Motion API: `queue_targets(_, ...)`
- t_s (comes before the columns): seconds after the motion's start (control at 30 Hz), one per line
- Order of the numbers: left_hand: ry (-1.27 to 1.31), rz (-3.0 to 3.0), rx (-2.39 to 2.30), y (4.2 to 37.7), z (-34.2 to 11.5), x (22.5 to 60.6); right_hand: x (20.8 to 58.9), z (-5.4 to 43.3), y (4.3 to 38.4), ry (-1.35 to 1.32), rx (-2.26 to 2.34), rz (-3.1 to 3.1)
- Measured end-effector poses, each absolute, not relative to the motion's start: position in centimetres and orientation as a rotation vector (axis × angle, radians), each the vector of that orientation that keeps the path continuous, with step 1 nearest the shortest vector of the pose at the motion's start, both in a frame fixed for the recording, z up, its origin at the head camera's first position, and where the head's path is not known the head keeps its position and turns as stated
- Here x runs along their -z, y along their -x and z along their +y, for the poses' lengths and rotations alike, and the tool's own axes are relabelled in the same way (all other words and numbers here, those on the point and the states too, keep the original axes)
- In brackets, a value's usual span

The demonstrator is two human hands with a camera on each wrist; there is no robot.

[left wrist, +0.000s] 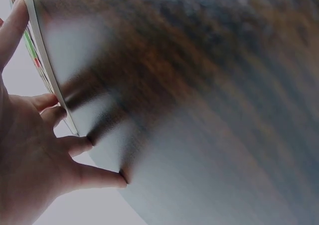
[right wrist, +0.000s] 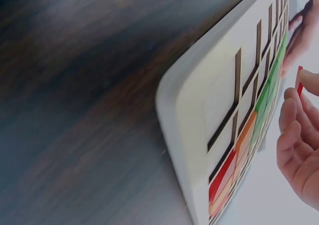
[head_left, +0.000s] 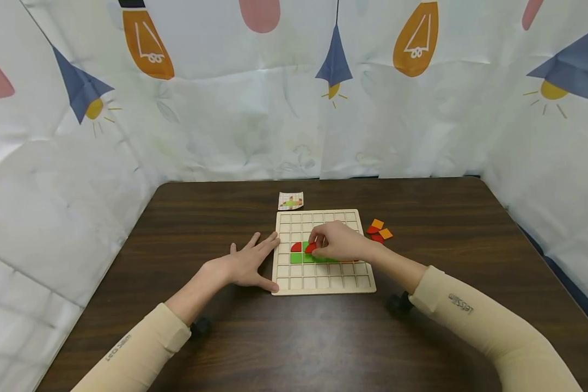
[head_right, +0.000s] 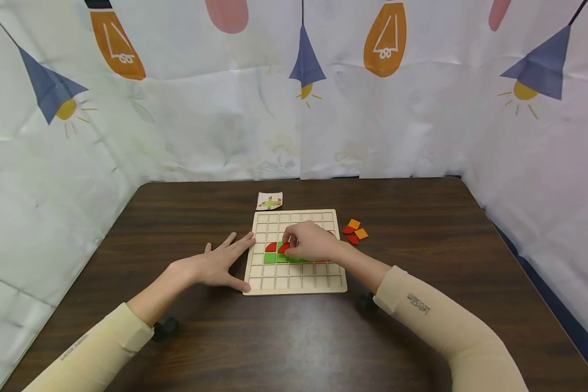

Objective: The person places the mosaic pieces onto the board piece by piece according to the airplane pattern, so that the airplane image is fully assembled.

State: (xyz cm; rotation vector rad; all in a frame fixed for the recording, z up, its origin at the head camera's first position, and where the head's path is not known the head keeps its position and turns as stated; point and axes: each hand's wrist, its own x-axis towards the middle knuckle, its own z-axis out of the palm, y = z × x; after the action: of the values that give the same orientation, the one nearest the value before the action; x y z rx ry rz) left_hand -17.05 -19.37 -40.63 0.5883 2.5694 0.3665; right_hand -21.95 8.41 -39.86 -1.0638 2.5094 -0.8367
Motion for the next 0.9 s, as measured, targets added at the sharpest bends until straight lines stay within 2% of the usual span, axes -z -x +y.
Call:
queue_targets(0.57,-0.591,2.567,-0.376,17.1,-19.5,40.5,40.2,4.6,21.7,1.203,0.800,2.502)
queue_targets(0.9,-0.602,2.561,-0.385,17.0,-19.6,40.5,40.5,3.1,21.5,1.160,0.749,2.506)
